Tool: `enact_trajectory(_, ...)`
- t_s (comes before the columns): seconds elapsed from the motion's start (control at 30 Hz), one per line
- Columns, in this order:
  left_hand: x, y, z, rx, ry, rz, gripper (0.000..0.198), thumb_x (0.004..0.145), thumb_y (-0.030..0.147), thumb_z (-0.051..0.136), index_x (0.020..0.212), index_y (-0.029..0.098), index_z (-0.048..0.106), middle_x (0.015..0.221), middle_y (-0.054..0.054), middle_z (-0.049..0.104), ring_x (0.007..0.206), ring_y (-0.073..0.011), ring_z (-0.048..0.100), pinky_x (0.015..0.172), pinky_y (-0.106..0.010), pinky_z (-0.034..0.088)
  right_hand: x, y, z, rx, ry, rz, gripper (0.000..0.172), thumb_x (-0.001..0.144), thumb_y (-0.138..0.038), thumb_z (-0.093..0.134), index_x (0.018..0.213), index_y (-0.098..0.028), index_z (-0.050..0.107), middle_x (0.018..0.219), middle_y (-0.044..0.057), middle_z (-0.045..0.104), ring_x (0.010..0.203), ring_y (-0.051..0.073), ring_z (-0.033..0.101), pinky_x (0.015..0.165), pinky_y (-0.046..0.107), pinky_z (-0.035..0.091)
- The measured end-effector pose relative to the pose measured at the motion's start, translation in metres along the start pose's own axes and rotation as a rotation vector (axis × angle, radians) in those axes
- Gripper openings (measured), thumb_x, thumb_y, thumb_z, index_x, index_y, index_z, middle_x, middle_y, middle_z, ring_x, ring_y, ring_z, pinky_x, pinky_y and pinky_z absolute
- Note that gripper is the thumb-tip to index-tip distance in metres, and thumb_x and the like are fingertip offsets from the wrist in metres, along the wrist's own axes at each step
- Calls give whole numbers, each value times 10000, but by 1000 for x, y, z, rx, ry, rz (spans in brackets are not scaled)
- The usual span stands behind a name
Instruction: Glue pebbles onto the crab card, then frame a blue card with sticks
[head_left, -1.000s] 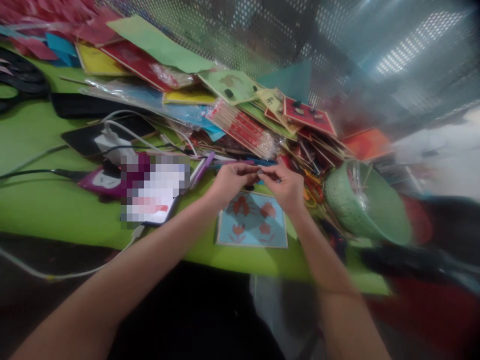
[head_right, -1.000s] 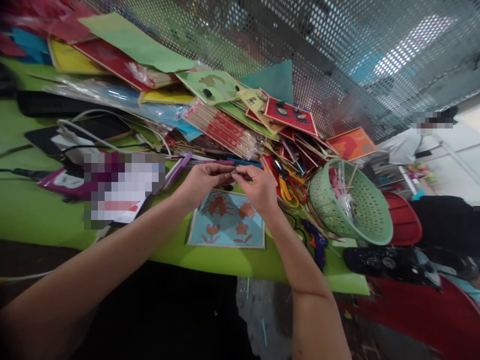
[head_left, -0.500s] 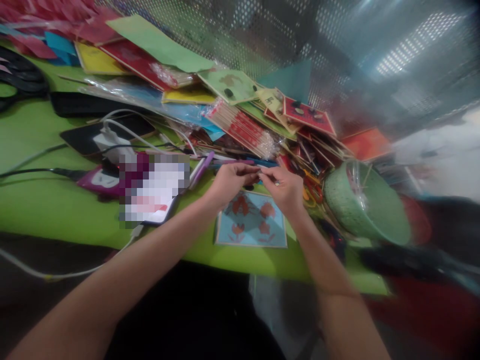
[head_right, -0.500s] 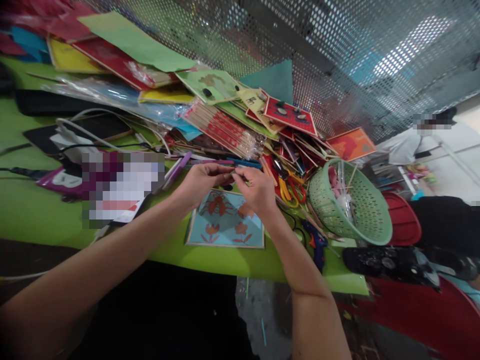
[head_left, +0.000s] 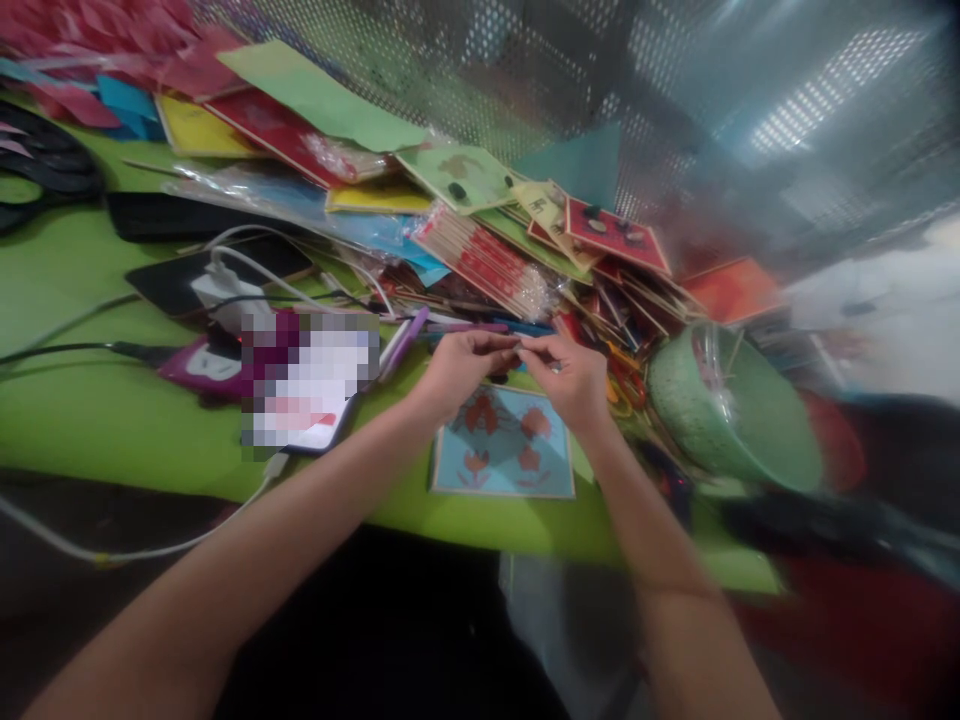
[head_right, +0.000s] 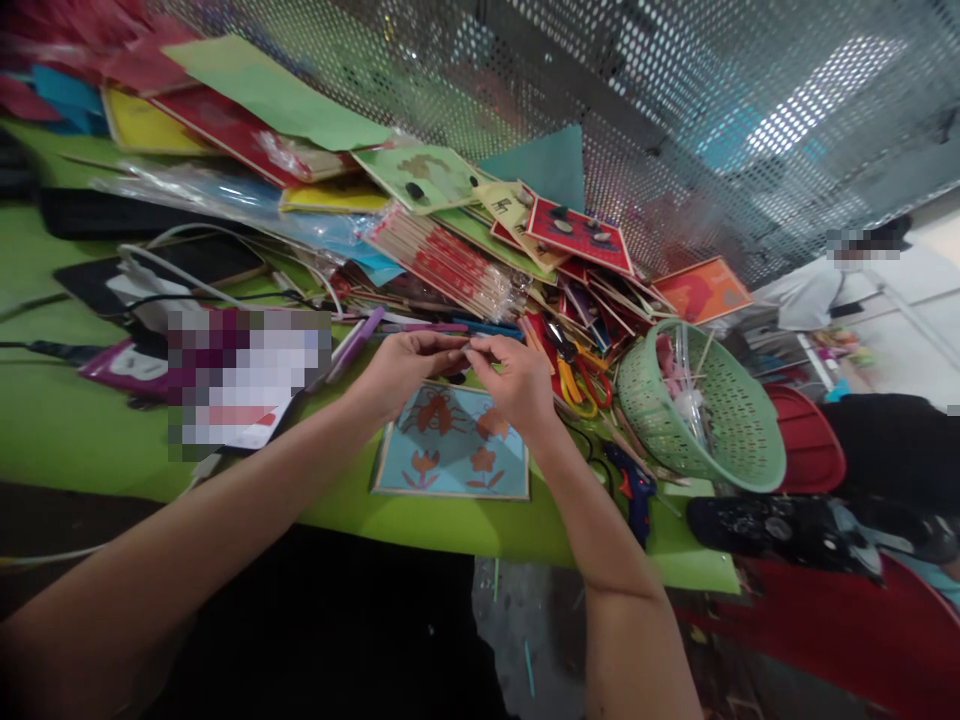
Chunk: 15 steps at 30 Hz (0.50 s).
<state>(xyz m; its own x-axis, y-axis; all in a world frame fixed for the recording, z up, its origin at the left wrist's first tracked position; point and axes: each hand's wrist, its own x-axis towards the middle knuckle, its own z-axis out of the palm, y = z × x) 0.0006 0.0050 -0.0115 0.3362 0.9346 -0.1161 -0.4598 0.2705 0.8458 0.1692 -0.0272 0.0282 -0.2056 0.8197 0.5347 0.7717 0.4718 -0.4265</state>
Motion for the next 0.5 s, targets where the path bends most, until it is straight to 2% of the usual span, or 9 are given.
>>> enact_trajectory(0.2,0,0,1,8,-5,-23,222,691,215,902,886,147,819,778,-42,775,729,-138,681,778,-304,533,1,-1,0,-3,20,27,79,905,-271,745,943,-224,795,896,22,820,765,183,756,759,301,609)
enact_trajectory(0.5,-1,-2,2,12,2,25,258,677,257,907,899,153,828,760,-48,778,713,-147,687,749,-300,531,-1,-3,5,-25,55,19,99,911,-287,715,925,-224,789,855,18,808,725,172,736,725,290,593)
